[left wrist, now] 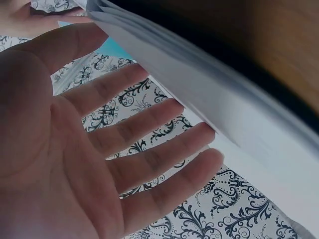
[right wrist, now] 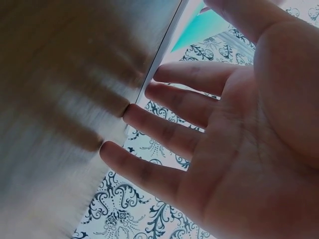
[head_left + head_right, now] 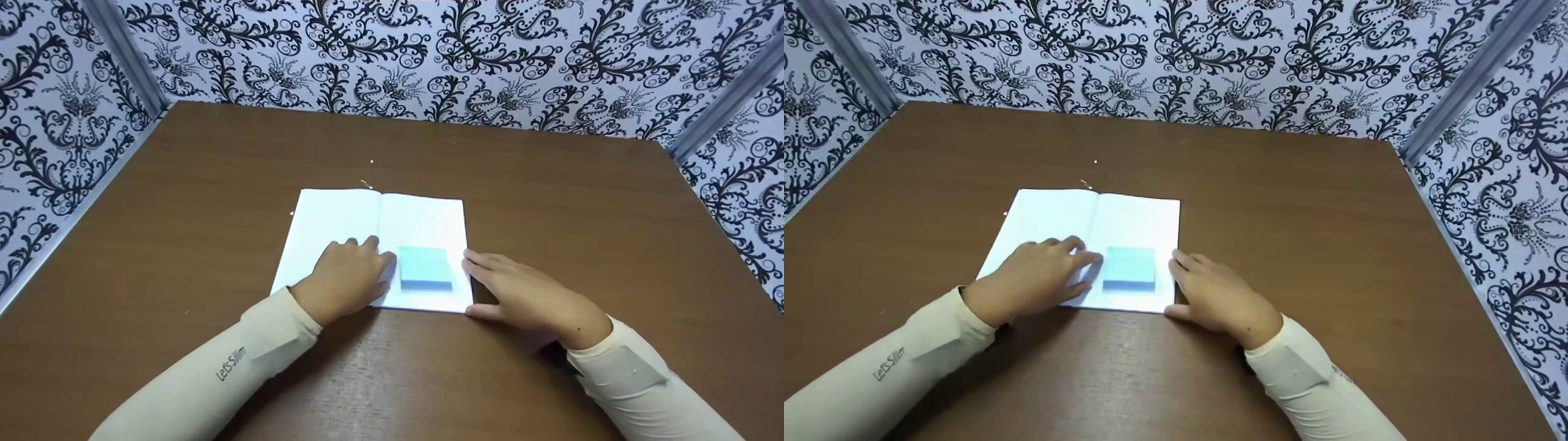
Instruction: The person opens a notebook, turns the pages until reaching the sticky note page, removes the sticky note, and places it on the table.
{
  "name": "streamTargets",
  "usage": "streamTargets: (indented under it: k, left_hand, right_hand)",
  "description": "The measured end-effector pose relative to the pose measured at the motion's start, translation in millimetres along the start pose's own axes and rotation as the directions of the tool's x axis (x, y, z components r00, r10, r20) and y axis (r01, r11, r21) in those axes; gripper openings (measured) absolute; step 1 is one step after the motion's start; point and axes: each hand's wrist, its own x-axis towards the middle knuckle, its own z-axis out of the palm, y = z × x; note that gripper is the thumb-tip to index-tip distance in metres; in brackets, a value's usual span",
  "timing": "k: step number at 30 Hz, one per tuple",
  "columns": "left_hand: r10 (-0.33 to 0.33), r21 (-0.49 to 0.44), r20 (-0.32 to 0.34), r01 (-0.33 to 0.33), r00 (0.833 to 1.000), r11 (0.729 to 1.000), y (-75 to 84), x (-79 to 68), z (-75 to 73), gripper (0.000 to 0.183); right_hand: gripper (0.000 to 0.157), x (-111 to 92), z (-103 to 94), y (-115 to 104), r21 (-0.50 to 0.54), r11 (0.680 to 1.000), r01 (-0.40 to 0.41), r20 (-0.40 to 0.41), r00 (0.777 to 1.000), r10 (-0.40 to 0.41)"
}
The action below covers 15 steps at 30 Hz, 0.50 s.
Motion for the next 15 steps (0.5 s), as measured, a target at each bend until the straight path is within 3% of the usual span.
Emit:
streamTargets:
  k: [4,8,15]
  left_hand:
    - [0.031,0.004,-0.005,-0.031,1.0,1.0,2.0,0.7,0.1,0.025]
    - [0.035,0.0,0.006,-0.035,0.999,0.999,1.6,-0.9,0.9,0.022]
    - [0.043,0.015,-0.008,-0.043,0.999,0.999,-0.3,-1.6,1.7,0.021]
  right_hand:
    - [0.073,-3,-7.3,-5,-0.02,0.999,-0.035,-0.033,0.999,0.034]
    - [0.064,1,-16.4,-16,-0.053,0.998,-0.036,-0.135,0.99,0.029]
    - [0.037,23,-27.4,-37,-0.077,0.995,0.063,-0.334,0.939,-0.086]
